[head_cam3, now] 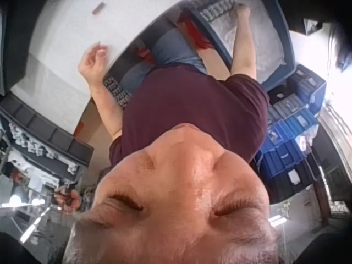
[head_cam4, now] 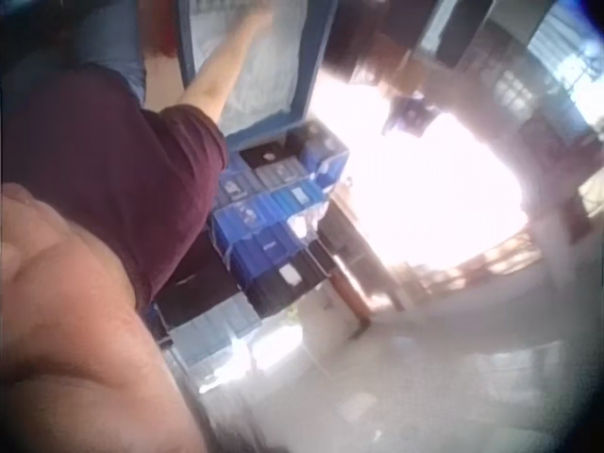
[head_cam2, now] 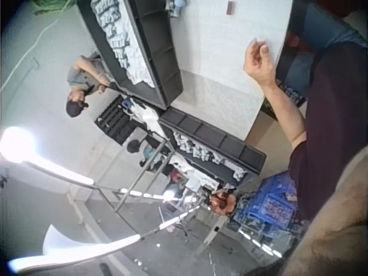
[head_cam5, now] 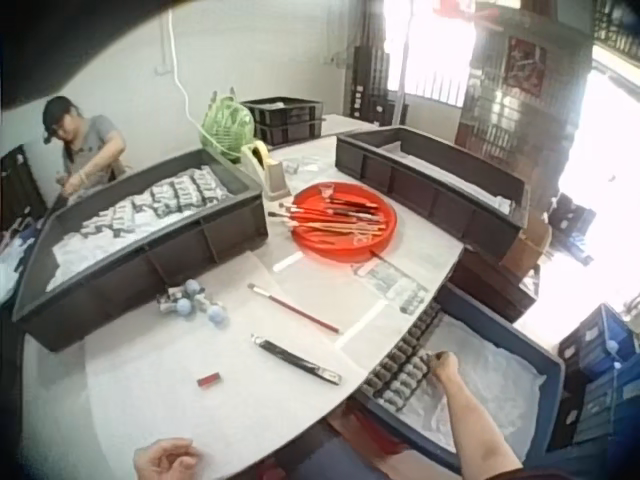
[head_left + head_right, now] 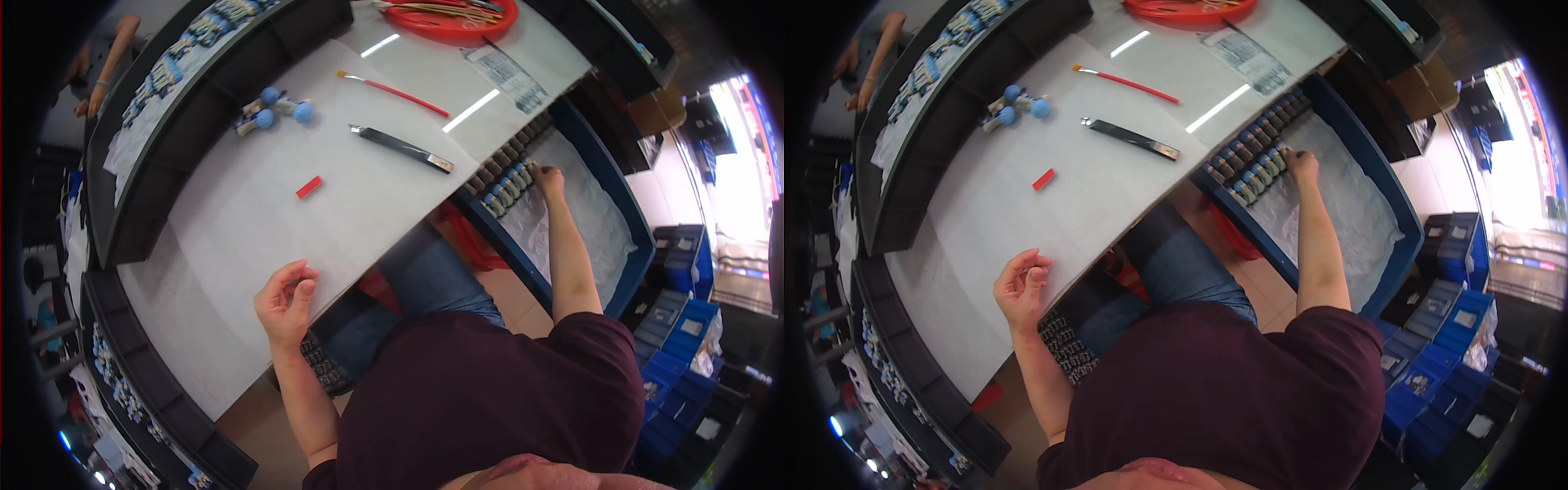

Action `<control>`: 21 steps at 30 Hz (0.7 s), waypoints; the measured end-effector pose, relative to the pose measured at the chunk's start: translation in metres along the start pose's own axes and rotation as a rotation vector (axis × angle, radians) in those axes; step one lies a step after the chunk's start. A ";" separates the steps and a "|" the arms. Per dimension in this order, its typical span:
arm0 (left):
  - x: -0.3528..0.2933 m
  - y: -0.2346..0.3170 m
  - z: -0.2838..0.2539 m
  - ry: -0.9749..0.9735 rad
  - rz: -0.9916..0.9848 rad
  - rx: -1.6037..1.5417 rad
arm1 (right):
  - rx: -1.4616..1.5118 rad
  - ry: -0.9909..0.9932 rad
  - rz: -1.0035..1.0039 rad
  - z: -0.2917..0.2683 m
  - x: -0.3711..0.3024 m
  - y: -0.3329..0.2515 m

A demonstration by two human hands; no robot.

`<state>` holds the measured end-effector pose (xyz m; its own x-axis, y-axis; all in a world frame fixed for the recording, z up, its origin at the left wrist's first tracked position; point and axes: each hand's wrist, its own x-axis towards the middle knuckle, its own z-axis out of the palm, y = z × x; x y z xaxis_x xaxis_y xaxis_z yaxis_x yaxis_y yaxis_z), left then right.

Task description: The person assembles small blue and white figurines by hand at a workbench. They pick up individual parts, align them, and press them together to form complete figures, then place the finished items into a gray tray. The process is repeated for multiple units throughout the clip.

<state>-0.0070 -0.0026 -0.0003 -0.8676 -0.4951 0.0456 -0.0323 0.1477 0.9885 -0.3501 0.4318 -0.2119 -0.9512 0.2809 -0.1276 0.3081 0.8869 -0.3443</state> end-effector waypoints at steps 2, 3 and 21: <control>0.001 0.001 0.000 -0.008 -0.003 0.005 | 0.068 0.322 -0.105 0.004 0.011 0.005; 0.001 0.002 0.000 -0.005 -0.005 0.014 | 0.226 0.433 -0.160 -0.012 0.005 -0.015; 0.001 0.003 -0.008 -0.021 0.042 0.032 | 0.230 -0.109 -1.204 -0.086 -0.218 -0.412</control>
<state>-0.0040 -0.0091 0.0040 -0.8786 -0.4702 0.0836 -0.0114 0.1956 0.9806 -0.2712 0.0373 0.0380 -0.6278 -0.7132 0.3118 -0.7585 0.4706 -0.4508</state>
